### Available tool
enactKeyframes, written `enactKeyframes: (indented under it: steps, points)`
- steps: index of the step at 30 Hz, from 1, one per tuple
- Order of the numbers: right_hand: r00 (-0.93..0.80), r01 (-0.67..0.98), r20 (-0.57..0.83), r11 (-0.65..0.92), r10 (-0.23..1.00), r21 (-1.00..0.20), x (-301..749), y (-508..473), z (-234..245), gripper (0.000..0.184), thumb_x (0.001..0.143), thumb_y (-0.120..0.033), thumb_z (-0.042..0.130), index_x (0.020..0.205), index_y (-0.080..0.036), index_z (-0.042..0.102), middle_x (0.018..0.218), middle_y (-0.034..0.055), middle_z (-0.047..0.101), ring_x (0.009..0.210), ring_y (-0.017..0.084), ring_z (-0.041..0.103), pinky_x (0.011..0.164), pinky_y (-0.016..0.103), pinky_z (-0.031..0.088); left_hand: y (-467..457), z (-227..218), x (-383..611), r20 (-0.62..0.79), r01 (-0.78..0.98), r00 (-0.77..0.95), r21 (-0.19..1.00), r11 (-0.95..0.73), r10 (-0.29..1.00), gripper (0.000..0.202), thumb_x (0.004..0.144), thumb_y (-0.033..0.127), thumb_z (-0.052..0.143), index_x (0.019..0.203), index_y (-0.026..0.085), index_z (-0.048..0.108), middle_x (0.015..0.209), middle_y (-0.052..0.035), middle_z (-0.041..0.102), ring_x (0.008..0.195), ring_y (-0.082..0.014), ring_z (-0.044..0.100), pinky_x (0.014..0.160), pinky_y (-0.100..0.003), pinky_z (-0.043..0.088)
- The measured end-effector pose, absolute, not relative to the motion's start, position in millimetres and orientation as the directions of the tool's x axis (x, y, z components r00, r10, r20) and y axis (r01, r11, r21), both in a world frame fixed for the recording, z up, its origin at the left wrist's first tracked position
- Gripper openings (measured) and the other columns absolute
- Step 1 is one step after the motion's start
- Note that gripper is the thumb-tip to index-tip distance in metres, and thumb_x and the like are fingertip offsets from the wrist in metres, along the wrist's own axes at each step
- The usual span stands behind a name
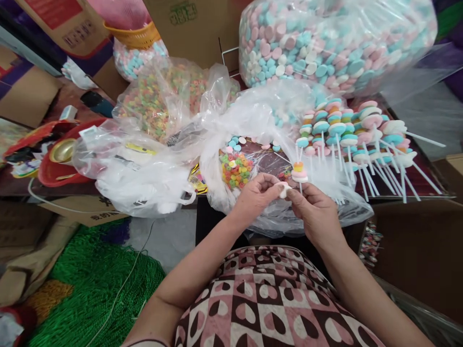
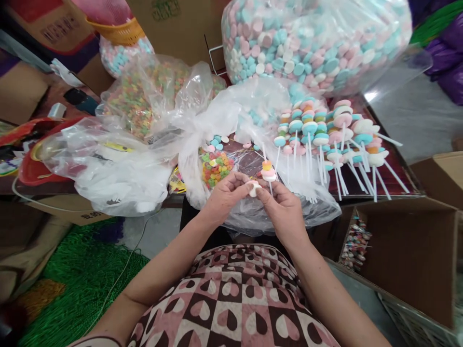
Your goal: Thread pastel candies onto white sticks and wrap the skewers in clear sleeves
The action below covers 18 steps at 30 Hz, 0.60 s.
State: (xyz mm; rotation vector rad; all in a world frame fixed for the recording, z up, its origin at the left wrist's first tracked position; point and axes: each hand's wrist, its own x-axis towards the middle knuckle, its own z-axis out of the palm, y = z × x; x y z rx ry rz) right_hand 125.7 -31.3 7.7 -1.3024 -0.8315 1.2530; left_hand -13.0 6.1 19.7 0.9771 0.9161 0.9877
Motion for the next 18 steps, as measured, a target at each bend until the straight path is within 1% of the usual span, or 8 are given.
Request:
enactKeyframes:
  steps: [3, 5, 9, 12, 15, 16, 18]
  points:
    - [0.220, -0.208, -0.197, -0.151, 0.955, -0.966, 122.6, -33.2, 5.8, 0.027, 0.075, -0.040, 0.077, 0.092, -0.020, 0.071, 0.067, -0.0024, 0.060, 0.047, 0.006, 0.030, 0.043, 0.024, 0.019, 0.7, 13.2, -11.6, -0.185, -0.274, 0.262, 0.927, 0.257, 0.947, 0.033, 0.076, 0.045, 0.075, 0.084, 0.017, 0.060, 0.072, 0.0017, 0.064, 0.065, -0.0092, 0.057, 0.065, -0.024, 0.045]
    - [0.233, -0.213, -0.190, -0.141, 0.954, -0.967, 120.6, -35.5, 5.6, 0.024, 0.075, -0.038, 0.077, 0.088, -0.020, 0.069, 0.067, -0.0027, 0.060, 0.046, 0.006, 0.030, 0.043, 0.024, 0.020, -1.2, 8.9, -12.3, -0.183, -0.278, 0.231, 0.929, 0.245, 0.956, 0.031, 0.077, 0.045, 0.074, 0.083, 0.017, 0.062, 0.071, 0.0015, 0.065, 0.065, -0.0095, 0.057, 0.063, -0.024, 0.045]
    - [0.256, -0.156, -0.150, -0.112, 0.955, -0.981, 117.9, -37.1, 8.1, 0.023, 0.076, -0.038, 0.075, 0.086, -0.020, 0.066, 0.066, -0.0030, 0.059, 0.045, 0.007, 0.031, 0.042, 0.023, 0.019, -7.5, 5.9, -11.8, -0.152, -0.294, 0.189, 0.934, 0.204, 0.970, 0.031, 0.078, 0.047, 0.073, 0.081, 0.017, 0.064, 0.071, 0.0022, 0.064, 0.068, -0.0102, 0.058, 0.068, -0.025, 0.047]
    - [0.274, -0.124, -0.136, -0.105, 0.952, -0.987, 117.5, -34.7, 8.4, 0.022, 0.077, -0.038, 0.074, 0.082, -0.019, 0.064, 0.065, -0.0035, 0.058, 0.046, 0.006, 0.029, 0.042, 0.023, 0.019, -12.5, 8.8, -10.1, -0.158, -0.329, 0.208, 0.918, 0.221, 0.965, 0.032, 0.081, 0.048, 0.070, 0.083, 0.017, 0.065, 0.074, 0.0018, 0.066, 0.071, -0.0101, 0.060, 0.073, -0.025, 0.048]
    - [0.275, -0.115, -0.137, -0.109, 0.952, -0.987, 116.4, -32.2, 6.8, 0.020, 0.078, -0.035, 0.075, 0.078, -0.019, 0.063, 0.065, -0.0043, 0.057, 0.047, 0.006, 0.029, 0.042, 0.022, 0.021, -13.9, 10.9, -8.9, -0.206, -0.376, 0.242, 0.881, 0.288, 0.948, 0.034, 0.070, 0.042, 0.082, 0.086, 0.017, 0.066, 0.079, 0.0013, 0.070, 0.075, -0.0100, 0.063, 0.077, -0.025, 0.049]
    - [0.265, -0.123, -0.140, -0.110, 0.954, -0.986, 116.0, -32.0, 6.6, 0.020, 0.078, -0.035, 0.075, 0.078, -0.019, 0.063, 0.065, -0.0048, 0.056, 0.047, 0.006, 0.029, 0.043, 0.022, 0.021, -13.3, 10.9, -8.7, -0.230, -0.386, 0.245, 0.868, 0.312, 0.942, 0.036, 0.066, 0.039, 0.085, 0.086, 0.016, 0.066, 0.079, 0.0014, 0.070, 0.075, -0.0098, 0.063, 0.078, -0.025, 0.049]
    - [0.220, -0.157, -0.152, -0.119, 0.964, -0.980, 116.4, -33.9, 7.5, 0.019, 0.080, -0.036, 0.074, 0.081, -0.019, 0.064, 0.067, -0.0047, 0.056, 0.046, 0.005, 0.030, 0.042, 0.022, 0.021, -11.1, 10.7, -9.0, -0.270, -0.396, 0.222, 0.853, 0.340, 0.937, 0.036, 0.063, 0.037, 0.086, 0.084, 0.016, 0.066, 0.077, 0.0019, 0.070, 0.073, -0.0091, 0.063, 0.075, -0.024, 0.048]
